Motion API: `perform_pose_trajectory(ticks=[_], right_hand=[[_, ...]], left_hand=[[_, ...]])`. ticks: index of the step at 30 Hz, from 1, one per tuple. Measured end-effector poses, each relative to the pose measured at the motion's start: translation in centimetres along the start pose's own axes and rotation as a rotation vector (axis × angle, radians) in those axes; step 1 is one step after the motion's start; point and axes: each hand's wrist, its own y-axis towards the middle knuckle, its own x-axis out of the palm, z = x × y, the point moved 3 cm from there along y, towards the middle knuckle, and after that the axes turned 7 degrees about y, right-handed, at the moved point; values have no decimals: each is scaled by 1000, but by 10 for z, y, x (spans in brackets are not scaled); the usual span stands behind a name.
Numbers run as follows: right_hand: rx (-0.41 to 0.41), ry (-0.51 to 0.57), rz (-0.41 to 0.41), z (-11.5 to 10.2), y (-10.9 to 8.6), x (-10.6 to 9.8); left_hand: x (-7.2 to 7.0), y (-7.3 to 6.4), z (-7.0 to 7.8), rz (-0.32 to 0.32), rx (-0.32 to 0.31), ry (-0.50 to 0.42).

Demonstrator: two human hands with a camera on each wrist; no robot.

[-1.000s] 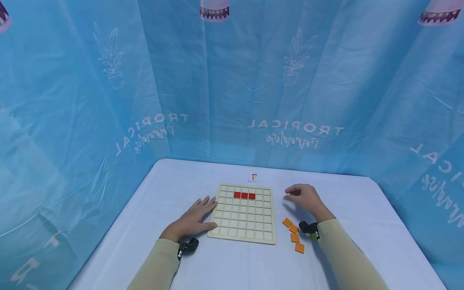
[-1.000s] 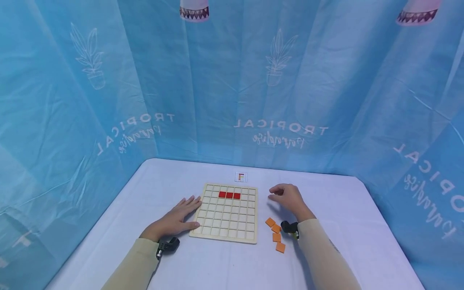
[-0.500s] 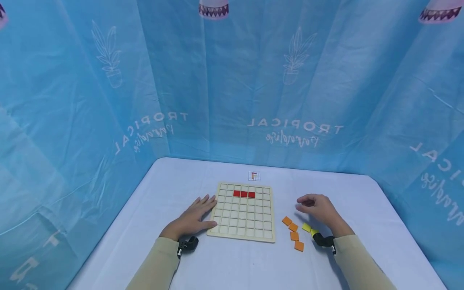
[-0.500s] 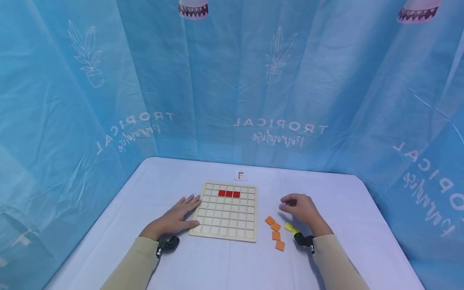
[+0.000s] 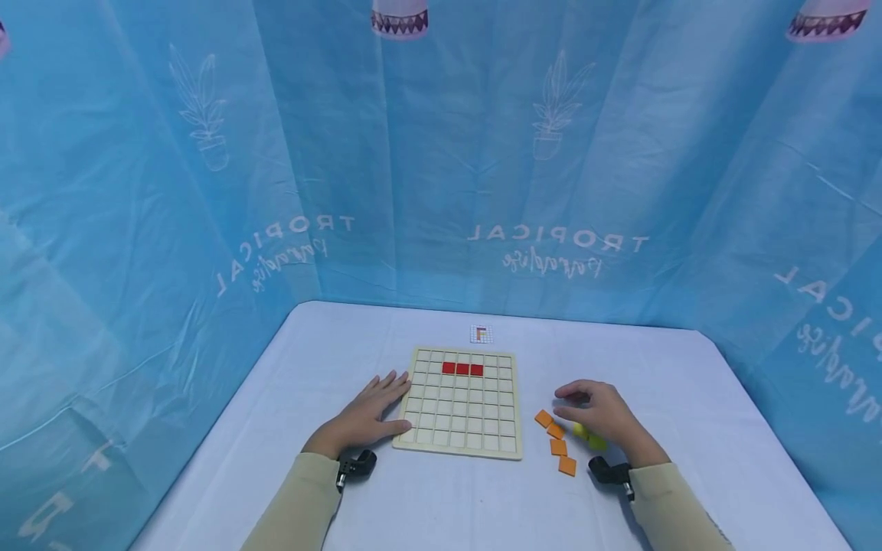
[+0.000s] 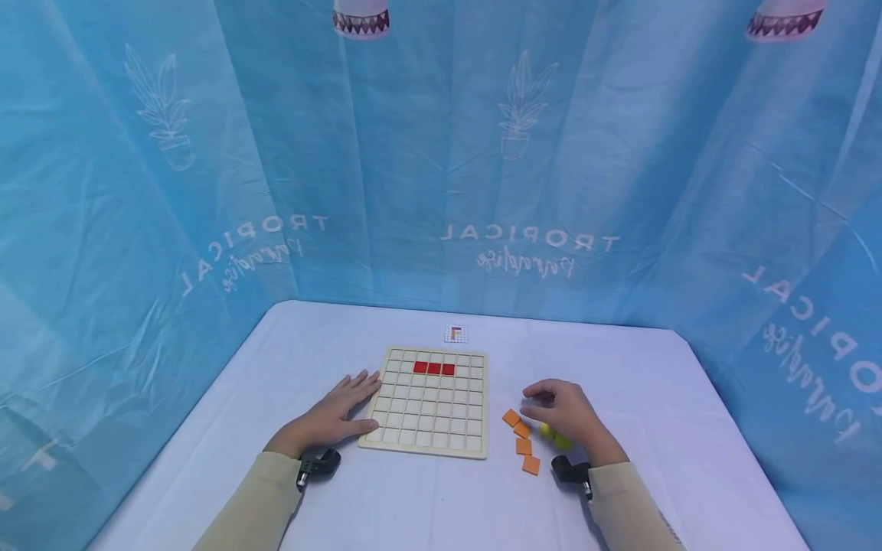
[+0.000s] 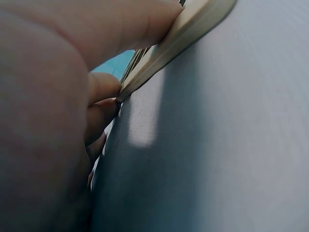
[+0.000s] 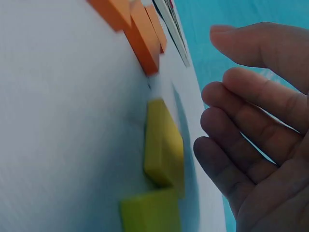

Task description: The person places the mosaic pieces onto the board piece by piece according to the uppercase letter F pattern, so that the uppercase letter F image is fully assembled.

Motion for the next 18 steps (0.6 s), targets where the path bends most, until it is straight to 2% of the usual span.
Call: perform_pose_trajectory(ticks=[6,13,18], right_hand=[[-30,-51,-40,-8,0,11],[-31,-58,-46,-13,0,23],[-71,-89,-41,-14,0,28]], left_hand=[[-1,0,0,3,6,-4],[-1,-1,1,2,-7,-4],[0,-1,1,5,-7,1]])
